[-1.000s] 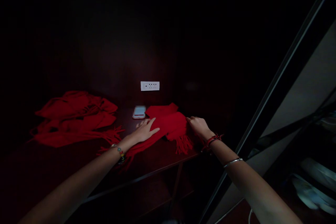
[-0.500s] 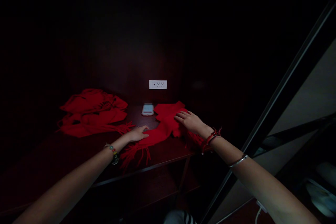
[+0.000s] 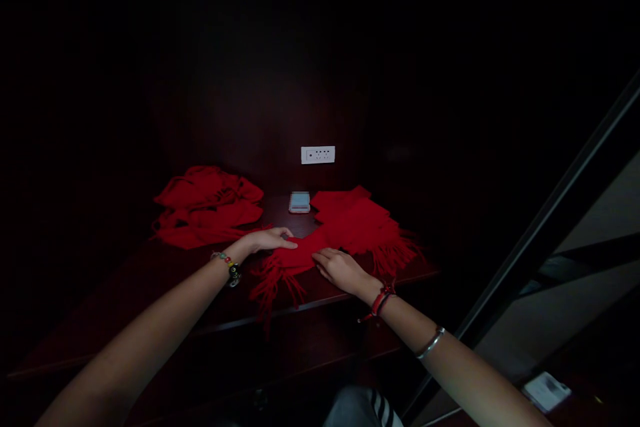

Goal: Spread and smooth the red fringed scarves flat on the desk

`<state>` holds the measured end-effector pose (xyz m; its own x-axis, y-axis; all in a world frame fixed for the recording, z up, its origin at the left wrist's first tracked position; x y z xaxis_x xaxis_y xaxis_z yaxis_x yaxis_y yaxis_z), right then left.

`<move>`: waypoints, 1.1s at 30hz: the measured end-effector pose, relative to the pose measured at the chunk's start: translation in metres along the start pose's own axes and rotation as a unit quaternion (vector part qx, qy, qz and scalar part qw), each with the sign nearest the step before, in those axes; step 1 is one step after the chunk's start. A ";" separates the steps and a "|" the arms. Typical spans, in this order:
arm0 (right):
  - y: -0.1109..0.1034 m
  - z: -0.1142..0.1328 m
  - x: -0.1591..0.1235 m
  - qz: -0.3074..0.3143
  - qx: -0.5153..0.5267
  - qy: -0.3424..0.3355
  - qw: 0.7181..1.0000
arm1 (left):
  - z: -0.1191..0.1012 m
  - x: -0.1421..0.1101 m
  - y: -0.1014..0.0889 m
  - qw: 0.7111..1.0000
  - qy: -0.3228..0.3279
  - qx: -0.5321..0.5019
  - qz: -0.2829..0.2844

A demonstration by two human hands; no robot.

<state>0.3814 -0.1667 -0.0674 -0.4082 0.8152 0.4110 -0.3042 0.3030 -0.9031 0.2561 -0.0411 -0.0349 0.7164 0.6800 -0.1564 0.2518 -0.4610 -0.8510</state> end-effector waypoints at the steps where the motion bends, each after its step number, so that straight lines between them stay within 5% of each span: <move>1: 0.002 -0.002 0.001 0.003 -0.009 0.009 1.000 | 0.004 -0.005 -0.001 1.000 -0.002 0.007 0.004; 8: -0.011 -0.008 -0.001 -0.044 -0.132 -0.016 0.990 | 0.011 -0.045 0.011 0.993 0.061 0.094 -0.043; 13: -0.035 -0.035 -0.007 -0.051 -0.177 0.071 0.980 | 0.007 -0.045 0.020 0.967 0.035 0.196 -0.159; 19: -0.045 -0.067 -0.020 -0.004 -0.167 0.182 0.969 | 0.004 -0.045 0.000 0.915 -0.008 0.176 -0.363; 23: -0.044 -0.052 -0.008 -0.019 -0.150 0.184 0.971 | 0.006 -0.040 0.007 0.926 -0.035 0.157 -0.341; 29: -0.017 -0.003 0.028 -0.003 -0.093 0.002 0.996 | 0.017 -0.033 0.020 0.941 -0.050 0.208 -0.263; 33: 0.000 0.000 0.029 0.006 -0.073 -0.024 0.997 | 0.029 -0.038 0.016 0.940 -0.043 0.186 -0.282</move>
<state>0.3699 -0.1429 -0.0553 -0.4532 0.7957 0.4018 -0.1713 0.3646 -0.9153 0.2142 -0.0579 -0.0573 0.4783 0.8071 0.3462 0.3192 0.2076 -0.9247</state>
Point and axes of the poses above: each hand's wrist, its own x-axis towards the middle knuckle, its own y-axis out of the palm, z = x × y, the point moved 4 cm from there along x, towards the middle knuckle, and after that the axes turned 14 degrees about x, right-handed, at the moved point
